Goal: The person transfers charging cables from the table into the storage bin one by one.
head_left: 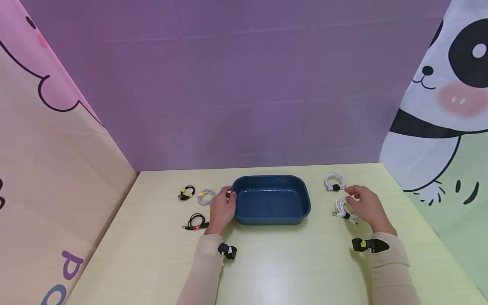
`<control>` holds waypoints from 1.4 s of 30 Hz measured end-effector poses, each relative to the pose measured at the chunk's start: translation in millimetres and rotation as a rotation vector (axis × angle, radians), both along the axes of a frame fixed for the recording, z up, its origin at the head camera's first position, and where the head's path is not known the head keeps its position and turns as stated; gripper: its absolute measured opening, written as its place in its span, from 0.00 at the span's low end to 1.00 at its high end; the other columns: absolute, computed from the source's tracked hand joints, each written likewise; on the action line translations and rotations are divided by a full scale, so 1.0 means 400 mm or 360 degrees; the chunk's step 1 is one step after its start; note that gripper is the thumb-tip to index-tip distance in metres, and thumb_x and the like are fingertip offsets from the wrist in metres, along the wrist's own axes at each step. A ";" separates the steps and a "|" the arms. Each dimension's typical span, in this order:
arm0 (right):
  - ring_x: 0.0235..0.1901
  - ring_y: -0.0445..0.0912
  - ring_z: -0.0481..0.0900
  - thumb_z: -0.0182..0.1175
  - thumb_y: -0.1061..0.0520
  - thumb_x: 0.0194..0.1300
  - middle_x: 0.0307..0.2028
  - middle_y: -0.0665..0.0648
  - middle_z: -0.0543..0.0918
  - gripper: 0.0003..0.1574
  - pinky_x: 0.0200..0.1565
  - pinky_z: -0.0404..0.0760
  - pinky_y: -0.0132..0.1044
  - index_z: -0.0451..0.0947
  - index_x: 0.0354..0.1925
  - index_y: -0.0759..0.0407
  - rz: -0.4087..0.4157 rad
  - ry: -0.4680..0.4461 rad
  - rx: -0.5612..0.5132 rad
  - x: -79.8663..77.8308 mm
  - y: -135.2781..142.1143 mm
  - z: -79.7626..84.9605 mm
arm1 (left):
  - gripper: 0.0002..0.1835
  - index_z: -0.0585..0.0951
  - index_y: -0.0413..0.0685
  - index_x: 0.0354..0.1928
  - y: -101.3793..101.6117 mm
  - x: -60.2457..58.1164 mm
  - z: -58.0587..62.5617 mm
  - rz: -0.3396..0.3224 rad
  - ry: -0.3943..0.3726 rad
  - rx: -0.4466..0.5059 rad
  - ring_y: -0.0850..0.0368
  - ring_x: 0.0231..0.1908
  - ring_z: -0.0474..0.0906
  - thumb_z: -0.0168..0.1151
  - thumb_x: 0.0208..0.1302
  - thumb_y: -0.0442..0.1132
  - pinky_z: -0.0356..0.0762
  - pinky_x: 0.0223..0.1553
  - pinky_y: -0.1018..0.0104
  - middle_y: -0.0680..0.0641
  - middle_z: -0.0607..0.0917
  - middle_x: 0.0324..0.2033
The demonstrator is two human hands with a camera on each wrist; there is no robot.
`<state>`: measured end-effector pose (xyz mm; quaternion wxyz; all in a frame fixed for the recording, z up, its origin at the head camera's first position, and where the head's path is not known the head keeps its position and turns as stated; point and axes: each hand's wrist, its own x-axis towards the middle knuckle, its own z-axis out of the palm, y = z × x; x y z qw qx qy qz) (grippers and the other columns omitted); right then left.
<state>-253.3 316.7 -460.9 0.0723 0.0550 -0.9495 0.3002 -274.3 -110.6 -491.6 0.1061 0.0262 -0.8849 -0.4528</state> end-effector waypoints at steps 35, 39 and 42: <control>0.40 0.61 0.81 0.58 0.58 0.69 0.42 0.71 0.82 0.19 0.40 0.78 0.55 0.79 0.52 0.71 -0.0095 -0.0192 0.0117 0.002 0.037 -0.059 | 0.20 0.77 0.41 0.65 0.006 0.005 0.000 -0.0005 -0.0009 -0.0016 0.50 0.36 0.80 0.52 0.79 0.43 0.78 0.36 0.61 0.40 0.87 0.44; 0.36 0.57 0.81 0.59 0.59 0.69 0.38 0.68 0.83 0.18 0.36 0.77 0.50 0.80 0.51 0.70 -0.0096 -0.0179 0.0149 -0.002 0.041 -0.067 | 0.20 0.77 0.41 0.65 0.007 0.004 -0.001 -0.0004 -0.0001 -0.0019 0.50 0.36 0.81 0.52 0.79 0.42 0.78 0.36 0.61 0.40 0.87 0.44; 0.36 0.57 0.82 0.60 0.59 0.68 0.37 0.67 0.84 0.16 0.35 0.77 0.49 0.80 0.49 0.69 -0.0108 -0.0189 0.0164 -0.003 0.042 -0.069 | 0.20 0.77 0.42 0.65 0.007 0.005 0.000 -0.0003 0.0000 -0.0018 0.50 0.36 0.80 0.53 0.79 0.42 0.78 0.36 0.61 0.40 0.87 0.44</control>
